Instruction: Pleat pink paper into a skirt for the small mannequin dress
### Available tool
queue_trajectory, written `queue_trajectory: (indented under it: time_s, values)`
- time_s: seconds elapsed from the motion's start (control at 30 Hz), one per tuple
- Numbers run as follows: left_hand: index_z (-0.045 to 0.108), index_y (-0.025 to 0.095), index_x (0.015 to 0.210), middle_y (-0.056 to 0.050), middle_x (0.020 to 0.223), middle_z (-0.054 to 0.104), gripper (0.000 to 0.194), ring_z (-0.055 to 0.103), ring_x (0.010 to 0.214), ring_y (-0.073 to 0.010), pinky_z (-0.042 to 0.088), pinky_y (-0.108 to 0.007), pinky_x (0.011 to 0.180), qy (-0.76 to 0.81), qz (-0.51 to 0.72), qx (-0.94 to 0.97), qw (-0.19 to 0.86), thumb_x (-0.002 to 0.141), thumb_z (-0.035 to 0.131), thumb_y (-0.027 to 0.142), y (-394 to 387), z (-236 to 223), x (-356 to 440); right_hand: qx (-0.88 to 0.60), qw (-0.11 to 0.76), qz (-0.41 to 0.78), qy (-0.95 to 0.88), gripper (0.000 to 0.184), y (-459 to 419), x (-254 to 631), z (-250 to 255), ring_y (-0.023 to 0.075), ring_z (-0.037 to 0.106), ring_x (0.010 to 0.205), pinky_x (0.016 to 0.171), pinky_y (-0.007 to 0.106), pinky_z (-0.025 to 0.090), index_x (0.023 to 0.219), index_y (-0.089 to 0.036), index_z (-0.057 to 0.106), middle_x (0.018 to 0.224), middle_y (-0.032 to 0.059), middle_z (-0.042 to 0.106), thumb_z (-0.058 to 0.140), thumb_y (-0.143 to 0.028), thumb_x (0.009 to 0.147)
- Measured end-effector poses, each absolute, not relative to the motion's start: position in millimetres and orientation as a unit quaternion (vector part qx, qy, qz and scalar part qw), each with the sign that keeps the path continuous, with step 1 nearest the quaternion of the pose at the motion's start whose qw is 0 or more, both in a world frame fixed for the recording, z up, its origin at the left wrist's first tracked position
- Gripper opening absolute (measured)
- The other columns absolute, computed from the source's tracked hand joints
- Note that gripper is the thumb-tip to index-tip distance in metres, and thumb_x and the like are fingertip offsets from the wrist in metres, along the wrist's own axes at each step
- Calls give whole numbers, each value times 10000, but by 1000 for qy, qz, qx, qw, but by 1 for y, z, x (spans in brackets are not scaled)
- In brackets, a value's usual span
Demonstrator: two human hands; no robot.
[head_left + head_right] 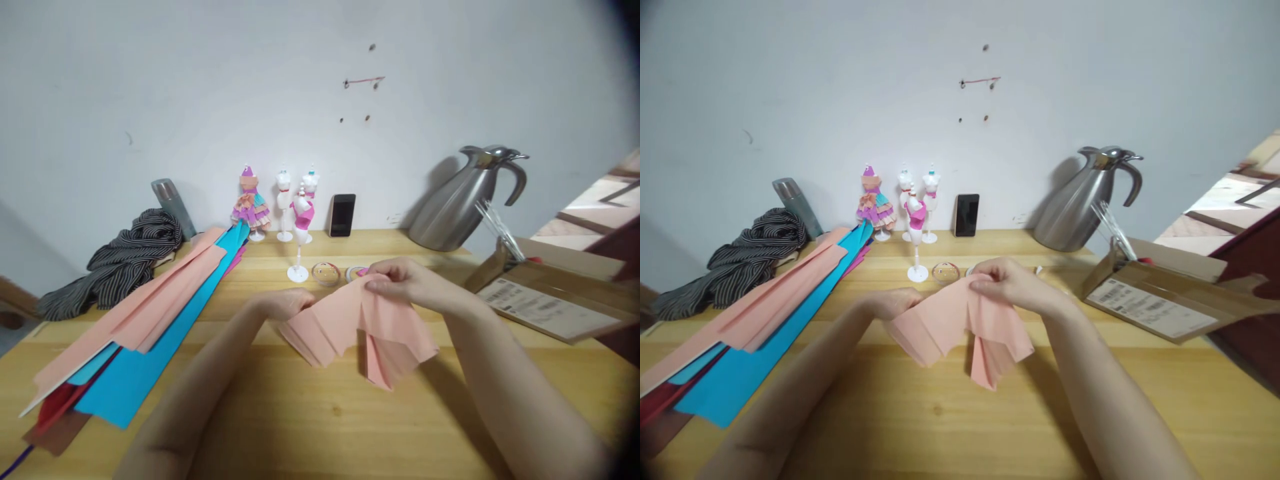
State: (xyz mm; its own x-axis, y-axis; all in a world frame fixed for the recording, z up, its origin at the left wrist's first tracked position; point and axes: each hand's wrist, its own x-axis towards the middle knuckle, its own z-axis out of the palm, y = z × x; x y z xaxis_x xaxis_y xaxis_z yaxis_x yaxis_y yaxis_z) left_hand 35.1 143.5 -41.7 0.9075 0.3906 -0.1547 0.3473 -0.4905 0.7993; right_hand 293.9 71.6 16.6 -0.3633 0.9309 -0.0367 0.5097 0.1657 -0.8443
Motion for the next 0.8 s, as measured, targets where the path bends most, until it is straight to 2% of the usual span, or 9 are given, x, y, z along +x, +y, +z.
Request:
queue_trajectory:
  time_s: [0.1,0.2,0.27,0.33,0.4,0.47,0.53,0.63,0.8]
  values:
    - [693,152,800,-12,796,703,159,615,758,-176,448,-250,667,221,24,806,548,701,698,276,150,-43,26,-557,302,382,-673,376,75,300,15,96,377,498,467,242,260,648,-170,545,566,-24,451,627,-522,751]
    - [688,144,918,-75,899,700,463,628,833,-183,465,-288,766,226,110,680,689,780,599,577,158,-50,18,-593,352,361,-628,391,80,303,10,90,362,472,449,242,252,583,-185,490,524,-31,431,652,-519,707]
    - [653,147,1069,-121,1002,686,637,637,875,-198,472,-314,783,214,121,607,756,753,552,690,162,-54,15,-610,374,351,-604,378,83,305,7,94,379,468,443,243,260,575,-186,495,513,-25,445,664,-507,683]
    - [606,177,1176,-127,1087,666,679,632,930,-200,469,-300,778,197,107,607,762,687,668,643,163,-56,16,-629,385,345,-580,345,85,306,6,105,408,466,438,247,273,593,-183,532,515,-12,479,663,-490,679]
    - [588,217,1211,-104,1163,645,700,606,1026,-205,464,-279,795,177,97,661,723,602,809,483,160,-56,21,-642,393,347,-560,317,86,306,5,119,436,461,431,257,286,611,-183,566,518,4,514,661,-476,684]
    - [604,231,1192,-84,1197,637,716,582,1098,-230,471,-287,816,163,93,716,672,538,863,361,153,-55,31,-641,402,351,-552,298,86,306,4,137,459,459,425,269,297,623,-187,591,517,16,541,667,-468,685]
    - [633,214,1147,-75,1132,671,655,614,1044,-239,483,-301,814,186,95,750,627,542,864,314,144,-56,42,-633,411,351,-554,297,87,305,1,155,478,461,419,279,303,630,-191,609,512,27,560,669,-476,688]
    - [693,163,988,-83,990,719,447,663,939,-247,512,-331,797,214,170,699,661,624,809,394,136,-64,56,-621,413,357,-563,315,89,305,-2,170,497,465,413,287,313,642,-194,628,509,38,579,667,-503,692]
    - [705,103,885,-104,866,730,390,681,847,-234,516,-364,830,240,320,597,695,610,815,357,148,-65,48,-601,401,401,-563,345,88,305,-4,161,492,462,420,285,313,633,-197,614,519,41,586,683,-532,677]
